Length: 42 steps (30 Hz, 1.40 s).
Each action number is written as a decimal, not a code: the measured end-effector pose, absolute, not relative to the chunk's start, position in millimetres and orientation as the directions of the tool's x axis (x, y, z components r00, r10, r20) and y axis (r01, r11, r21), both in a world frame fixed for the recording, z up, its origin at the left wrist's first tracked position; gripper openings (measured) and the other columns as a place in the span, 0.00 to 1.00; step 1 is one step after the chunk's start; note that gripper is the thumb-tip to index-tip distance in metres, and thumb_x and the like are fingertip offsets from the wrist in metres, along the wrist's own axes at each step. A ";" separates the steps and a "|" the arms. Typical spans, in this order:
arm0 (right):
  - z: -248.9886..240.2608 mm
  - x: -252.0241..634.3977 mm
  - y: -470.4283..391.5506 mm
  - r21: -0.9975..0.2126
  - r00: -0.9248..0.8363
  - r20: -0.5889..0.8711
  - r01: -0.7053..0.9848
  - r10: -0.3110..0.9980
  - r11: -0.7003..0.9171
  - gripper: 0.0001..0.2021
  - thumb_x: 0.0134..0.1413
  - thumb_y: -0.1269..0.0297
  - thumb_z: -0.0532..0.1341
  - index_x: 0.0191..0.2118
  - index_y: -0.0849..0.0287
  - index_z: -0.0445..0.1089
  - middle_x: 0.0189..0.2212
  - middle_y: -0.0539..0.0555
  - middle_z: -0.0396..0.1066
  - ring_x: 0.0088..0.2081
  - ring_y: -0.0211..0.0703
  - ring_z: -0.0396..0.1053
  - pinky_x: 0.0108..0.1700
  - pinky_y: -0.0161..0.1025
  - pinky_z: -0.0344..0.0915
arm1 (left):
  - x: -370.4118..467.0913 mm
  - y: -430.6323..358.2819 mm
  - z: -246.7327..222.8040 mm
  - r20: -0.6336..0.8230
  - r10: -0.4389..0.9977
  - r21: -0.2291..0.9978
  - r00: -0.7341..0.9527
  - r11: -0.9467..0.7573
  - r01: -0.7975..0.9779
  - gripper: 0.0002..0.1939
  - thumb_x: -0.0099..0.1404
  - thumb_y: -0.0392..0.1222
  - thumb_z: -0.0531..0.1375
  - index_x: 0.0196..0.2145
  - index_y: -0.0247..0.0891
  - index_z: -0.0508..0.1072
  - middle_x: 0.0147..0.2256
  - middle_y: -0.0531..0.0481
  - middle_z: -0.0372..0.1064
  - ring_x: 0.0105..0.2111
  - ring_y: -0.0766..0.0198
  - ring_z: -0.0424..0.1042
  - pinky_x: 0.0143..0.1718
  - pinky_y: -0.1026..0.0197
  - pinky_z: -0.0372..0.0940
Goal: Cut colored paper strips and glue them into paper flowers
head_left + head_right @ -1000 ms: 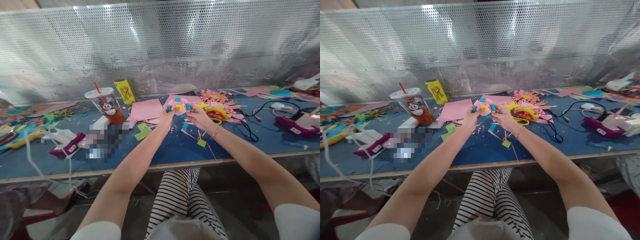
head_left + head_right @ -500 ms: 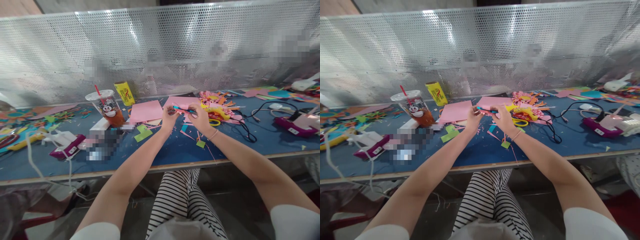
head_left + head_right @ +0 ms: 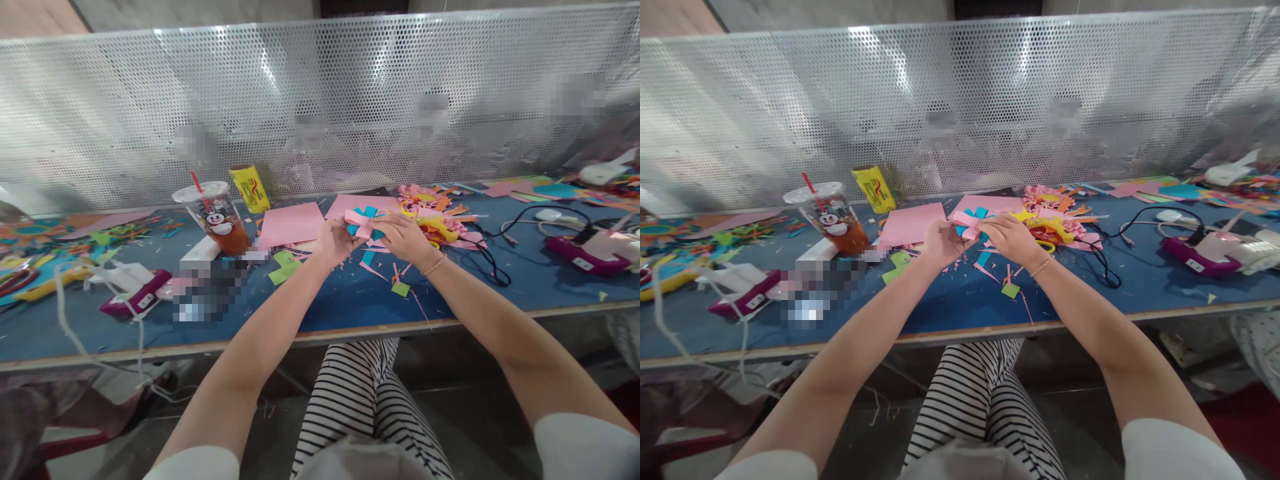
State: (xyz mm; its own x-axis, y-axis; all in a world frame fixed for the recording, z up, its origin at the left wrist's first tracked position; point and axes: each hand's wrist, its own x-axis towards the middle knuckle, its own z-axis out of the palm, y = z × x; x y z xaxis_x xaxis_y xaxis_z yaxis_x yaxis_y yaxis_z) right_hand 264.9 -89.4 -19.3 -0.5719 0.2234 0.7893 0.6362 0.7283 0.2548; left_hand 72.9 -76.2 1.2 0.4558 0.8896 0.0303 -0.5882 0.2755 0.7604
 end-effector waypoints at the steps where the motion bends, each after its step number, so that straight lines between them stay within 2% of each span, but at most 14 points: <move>1: -19.4 264.5 -89.4 0.266 -0.587 0.778 0.633 0.227 0.727 0.14 0.57 0.73 0.51 0.47 0.60 0.65 0.45 0.57 0.70 0.49 0.43 0.66 0.51 0.47 0.63 | 73.4 -76.2 0.4 0.040 0.899 0.769 0.435 0.251 -0.588 0.09 0.51 0.39 0.54 0.31 0.34 0.67 0.29 0.46 0.70 0.29 0.61 0.70 0.34 0.58 0.67; 4: -20.3 263.1 -89.4 0.289 -0.636 0.732 0.615 0.244 0.734 0.14 0.57 0.73 0.50 0.46 0.61 0.66 0.45 0.58 0.70 0.48 0.43 0.66 0.51 0.47 0.63 | 77.0 -76.7 -3.8 0.082 0.932 0.842 0.354 0.125 -0.524 0.08 0.51 0.39 0.59 0.30 0.35 0.67 0.28 0.50 0.69 0.27 0.66 0.68 0.30 0.63 0.65; 7: -21.7 261.3 -89.6 0.293 -0.666 0.695 0.605 0.270 0.740 0.14 0.57 0.72 0.49 0.47 0.61 0.65 0.45 0.58 0.69 0.48 0.44 0.66 0.51 0.48 0.63 | 79.9 -77.9 -7.5 0.138 0.947 0.899 0.291 0.004 -0.438 0.14 0.45 0.34 0.64 0.31 0.36 0.65 0.27 0.52 0.68 0.27 0.68 0.68 0.28 0.66 0.62; 10: -22.8 260.3 -89.6 0.310 -0.680 0.693 0.580 0.239 0.753 0.15 0.56 0.73 0.50 0.48 0.61 0.63 0.45 0.58 0.69 0.48 0.45 0.66 0.50 0.48 0.63 | 80.4 -78.7 -8.3 0.167 0.948 0.915 0.271 -0.046 -0.402 0.20 0.43 0.31 0.65 0.34 0.37 0.64 0.27 0.54 0.68 0.26 0.69 0.67 0.27 0.67 0.61; 13: -23.8 259.9 -90.1 0.292 -0.629 0.751 0.590 0.202 0.753 0.18 0.55 0.74 0.51 0.51 0.60 0.60 0.47 0.60 0.67 0.51 0.46 0.63 0.50 0.49 0.63 | 80.4 -77.7 -7.4 0.194 0.950 0.904 0.245 -0.077 -0.420 0.20 0.43 0.30 0.63 0.35 0.38 0.63 0.25 0.56 0.66 0.25 0.71 0.66 0.26 0.68 0.60; 16: -24.4 259.1 -90.7 0.271 -0.568 0.804 0.615 0.177 0.741 0.19 0.54 0.74 0.52 0.52 0.59 0.59 0.49 0.61 0.66 0.53 0.46 0.61 0.51 0.50 0.63 | 81.3 -74.9 -7.9 0.199 0.958 0.899 0.207 -0.095 -0.427 0.21 0.42 0.29 0.62 0.35 0.38 0.63 0.25 0.57 0.65 0.24 0.71 0.65 0.25 0.68 0.60; 20: -24.0 257.6 -90.0 0.303 -0.629 0.746 0.613 0.218 0.730 0.17 0.55 0.73 0.52 0.50 0.57 0.62 0.46 0.56 0.69 0.50 0.44 0.65 0.52 0.49 0.61 | 81.3 -70.9 -11.8 0.219 0.953 0.905 0.211 -0.118 -0.408 0.21 0.43 0.30 0.62 0.37 0.38 0.63 0.25 0.56 0.66 0.25 0.70 0.66 0.26 0.67 0.61; 24: -24.6 258.5 -88.1 0.312 -0.644 0.726 0.621 0.242 0.719 0.15 0.56 0.72 0.52 0.49 0.58 0.63 0.44 0.56 0.71 0.47 0.43 0.67 0.52 0.47 0.60 | 79.1 -68.8 -15.3 0.214 0.944 0.922 0.251 -0.110 -0.372 0.19 0.43 0.32 0.64 0.34 0.37 0.62 0.25 0.54 0.66 0.26 0.68 0.68 0.27 0.66 0.62; 29: -28.4 255.9 -88.4 0.310 -0.663 0.701 0.616 0.264 0.724 0.15 0.57 0.70 0.51 0.50 0.60 0.63 0.45 0.57 0.70 0.48 0.44 0.65 0.53 0.46 0.59 | 76.6 -63.4 -18.9 0.116 0.955 0.937 0.272 -0.014 -0.349 0.17 0.43 0.30 0.64 0.31 0.36 0.63 0.25 0.52 0.66 0.25 0.66 0.68 0.25 0.64 0.63; 33: -21.5 253.6 -89.2 0.249 -0.654 0.663 0.651 0.364 0.717 0.18 0.57 0.67 0.51 0.54 0.58 0.59 0.51 0.58 0.65 0.52 0.46 0.61 0.54 0.48 0.57 | 72.9 -57.3 -17.8 0.043 0.975 0.945 0.218 0.031 -0.327 0.13 0.43 0.28 0.61 0.29 0.34 0.65 0.23 0.52 0.66 0.22 0.68 0.66 0.23 0.65 0.62; 36: -10.7 272.3 -84.3 0.118 -0.457 0.720 0.822 0.522 0.557 0.20 0.56 0.60 0.53 0.53 0.62 0.60 0.51 0.62 0.63 0.54 0.52 0.59 0.54 0.50 0.56 | 66.1 -52.1 -13.2 0.028 0.992 0.945 0.124 0.014 -0.326 0.13 0.42 0.26 0.62 0.28 0.34 0.65 0.22 0.52 0.65 0.21 0.68 0.66 0.22 0.65 0.62; 39: -8.4 318.0 -75.4 -0.062 -0.056 0.704 0.988 0.708 0.140 0.24 0.55 0.56 0.53 0.51 0.69 0.62 0.49 0.68 0.63 0.53 0.59 0.59 0.52 0.52 0.57 | 55.3 -44.3 -8.6 -0.017 0.998 0.949 0.055 0.033 -0.315 0.13 0.42 0.26 0.62 0.26 0.34 0.65 0.21 0.53 0.64 0.20 0.69 0.64 0.21 0.66 0.61; 41: -14.4 355.2 -69.7 -0.092 0.140 0.523 0.990 0.841 -0.108 0.30 0.49 0.49 0.56 0.48 0.73 0.64 0.46 0.72 0.65 0.50 0.63 0.61 0.48 0.52 0.59 | 47.3 -38.3 -6.5 -0.058 0.998 0.948 0.024 0.062 -0.312 0.12 0.43 0.27 0.62 0.26 0.34 0.65 0.20 0.52 0.64 0.19 0.69 0.64 0.21 0.65 0.61; 42: -18.7 372.4 -67.2 -0.084 0.175 0.381 0.984 0.908 -0.154 0.30 0.48 0.46 0.57 0.45 0.72 0.67 0.43 0.72 0.67 0.47 0.63 0.64 0.46 0.50 0.60 | 43.7 -35.6 -5.7 -0.066 0.998 0.946 0.015 0.067 -0.318 0.12 0.43 0.27 0.63 0.26 0.34 0.65 0.20 0.52 0.64 0.20 0.69 0.65 0.21 0.65 0.61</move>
